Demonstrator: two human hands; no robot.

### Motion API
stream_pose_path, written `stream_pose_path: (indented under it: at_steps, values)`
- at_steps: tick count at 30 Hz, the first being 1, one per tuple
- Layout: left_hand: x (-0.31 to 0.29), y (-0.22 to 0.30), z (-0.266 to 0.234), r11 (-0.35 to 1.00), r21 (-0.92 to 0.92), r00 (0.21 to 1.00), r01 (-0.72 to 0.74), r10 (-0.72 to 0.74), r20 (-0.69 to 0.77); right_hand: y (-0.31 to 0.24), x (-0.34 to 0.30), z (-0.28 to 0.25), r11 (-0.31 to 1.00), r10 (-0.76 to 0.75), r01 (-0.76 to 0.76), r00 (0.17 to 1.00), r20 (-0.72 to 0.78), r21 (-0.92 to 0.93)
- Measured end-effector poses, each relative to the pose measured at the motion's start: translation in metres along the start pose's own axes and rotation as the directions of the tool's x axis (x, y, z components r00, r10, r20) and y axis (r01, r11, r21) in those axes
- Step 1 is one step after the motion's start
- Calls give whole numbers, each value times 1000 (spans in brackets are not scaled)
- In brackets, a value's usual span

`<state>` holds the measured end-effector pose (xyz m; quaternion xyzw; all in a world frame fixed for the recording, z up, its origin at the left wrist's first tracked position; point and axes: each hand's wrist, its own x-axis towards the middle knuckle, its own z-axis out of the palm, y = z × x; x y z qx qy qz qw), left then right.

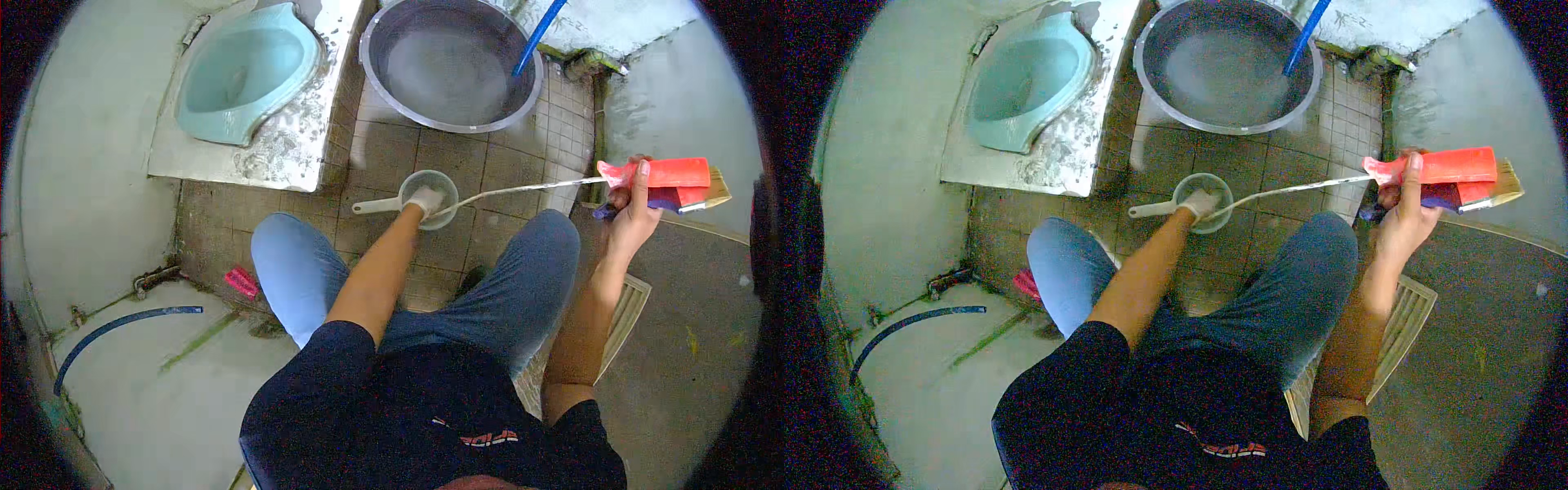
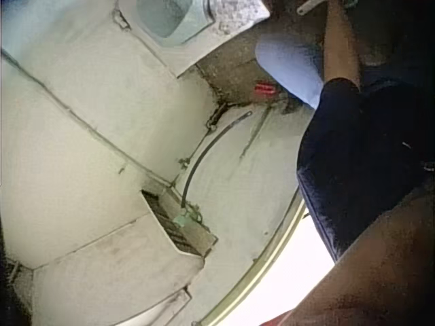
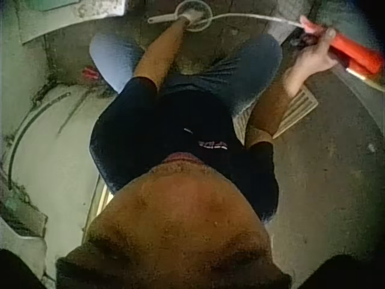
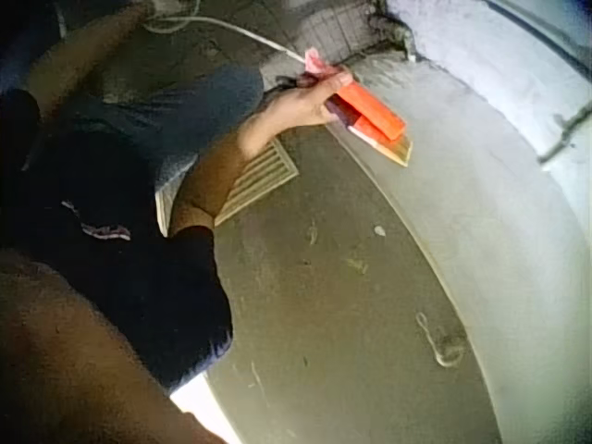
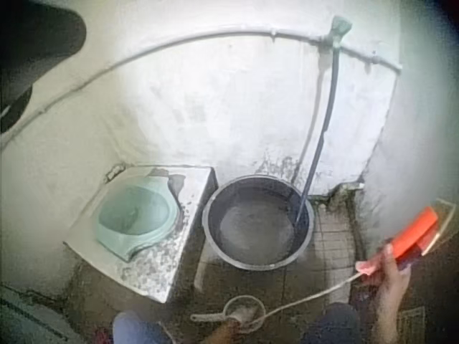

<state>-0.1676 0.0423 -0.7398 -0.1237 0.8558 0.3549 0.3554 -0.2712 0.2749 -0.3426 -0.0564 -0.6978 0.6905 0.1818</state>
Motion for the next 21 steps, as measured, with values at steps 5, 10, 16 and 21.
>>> stream_pose_path:
  at_steps: [5,10,16,21]
  values:
    - [-29,32,-17,971,238,994,-16,-10,109,1,1,0,998,-57,55,997,-58,-34]
    - [-18,31,-14,997,59,999,41,-40,-15,-1,2,-1,1000,-21,21,1000,3,10]
    - [2,6,-7,904,-357,963,234,-167,210,3,1,-4,999,-19,18,1000,23,34]
    - [33,-20,8,816,527,968,-237,155,197,0,-1,-2,999,-20,18,998,59,43]
